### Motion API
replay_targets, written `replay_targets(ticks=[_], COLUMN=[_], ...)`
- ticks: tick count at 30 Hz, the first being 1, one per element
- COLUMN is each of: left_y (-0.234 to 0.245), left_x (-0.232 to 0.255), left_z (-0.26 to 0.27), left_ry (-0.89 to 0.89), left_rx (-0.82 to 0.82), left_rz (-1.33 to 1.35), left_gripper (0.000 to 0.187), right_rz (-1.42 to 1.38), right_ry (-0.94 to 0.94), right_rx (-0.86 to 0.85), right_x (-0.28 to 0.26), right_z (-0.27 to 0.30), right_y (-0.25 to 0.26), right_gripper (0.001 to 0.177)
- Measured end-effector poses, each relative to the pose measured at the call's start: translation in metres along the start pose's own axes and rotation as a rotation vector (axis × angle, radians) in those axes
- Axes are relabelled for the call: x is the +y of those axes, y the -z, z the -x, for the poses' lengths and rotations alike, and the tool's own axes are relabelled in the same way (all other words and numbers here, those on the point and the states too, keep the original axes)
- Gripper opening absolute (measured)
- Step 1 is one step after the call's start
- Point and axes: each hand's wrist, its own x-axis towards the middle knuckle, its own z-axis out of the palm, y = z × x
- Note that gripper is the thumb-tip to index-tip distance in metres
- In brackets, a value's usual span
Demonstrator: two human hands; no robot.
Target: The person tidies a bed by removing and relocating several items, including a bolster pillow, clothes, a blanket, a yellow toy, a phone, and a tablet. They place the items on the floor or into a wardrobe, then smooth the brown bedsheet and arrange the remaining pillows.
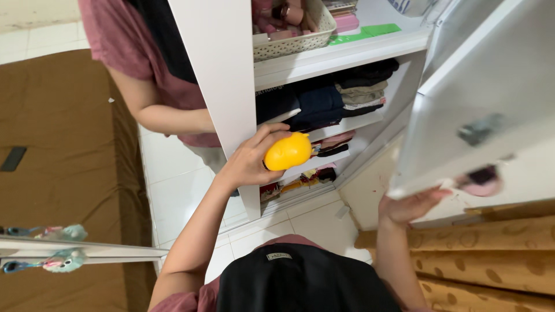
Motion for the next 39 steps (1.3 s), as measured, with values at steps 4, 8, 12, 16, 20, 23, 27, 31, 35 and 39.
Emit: replay_targets(ticks=[4,8,12,16,20,23,27,31,35,39], left_y=[-0.001,-0.006,-0.016,-0.030,-0.043,-0.043,-0.035,-0.041,-0.057,-0.069], left_x=[-0.002,-0.007,-0.005,0.006,0.016,0.019,0.026,0.036,0.047,0.058], left_z=[0.001,0.003,0.006,0.009,0.014,0.015,0.026,0.037,0.041,0.042], left_ry=[0.007,-0.011,-0.008,0.015,0.113,0.087,0.135,0.203,0.252,0.273], left_rx=[-0.042,-0.059,-0.015,0.057,0.048,0.128,0.167,0.201,0.237,0.255], left_rz=[0.023,0.069,0.121,0.157,0.118,0.094,0.013,-0.063,-0.047,-0.061], left_gripper=[0.074,0.076,0.076,0.081,0.083,0.099,0.105,0.091,0.084,0.082], right_rz=[-0.035,-0.130,-0.118,-0.098,-0.041,0.162,0.146,0.486,0.251,0.886], right_ry=[-0.038,-0.083,-0.419,-0.662,-0.579,-0.435,-0.197,0.381,0.231,0.331], right_rx=[0.089,0.139,0.381,-0.146,-0.422,-0.545,-0.349,-0.326,-0.189,-0.524], right_x=[-0.013,-0.022,-0.011,-0.001,0.009,0.022,0.076,0.131,0.201,0.223], right_z=[0.012,0.014,0.023,0.054,0.039,0.009,-0.080,-0.204,-0.273,-0.256], right_y=[0.020,0.022,-0.009,-0.068,-0.104,-0.103,-0.092,-0.080,-0.092,-0.067], right_gripper=[0.087,0.089,0.081,0.083,0.075,0.038,0.040,0.040,0.050,0.055])
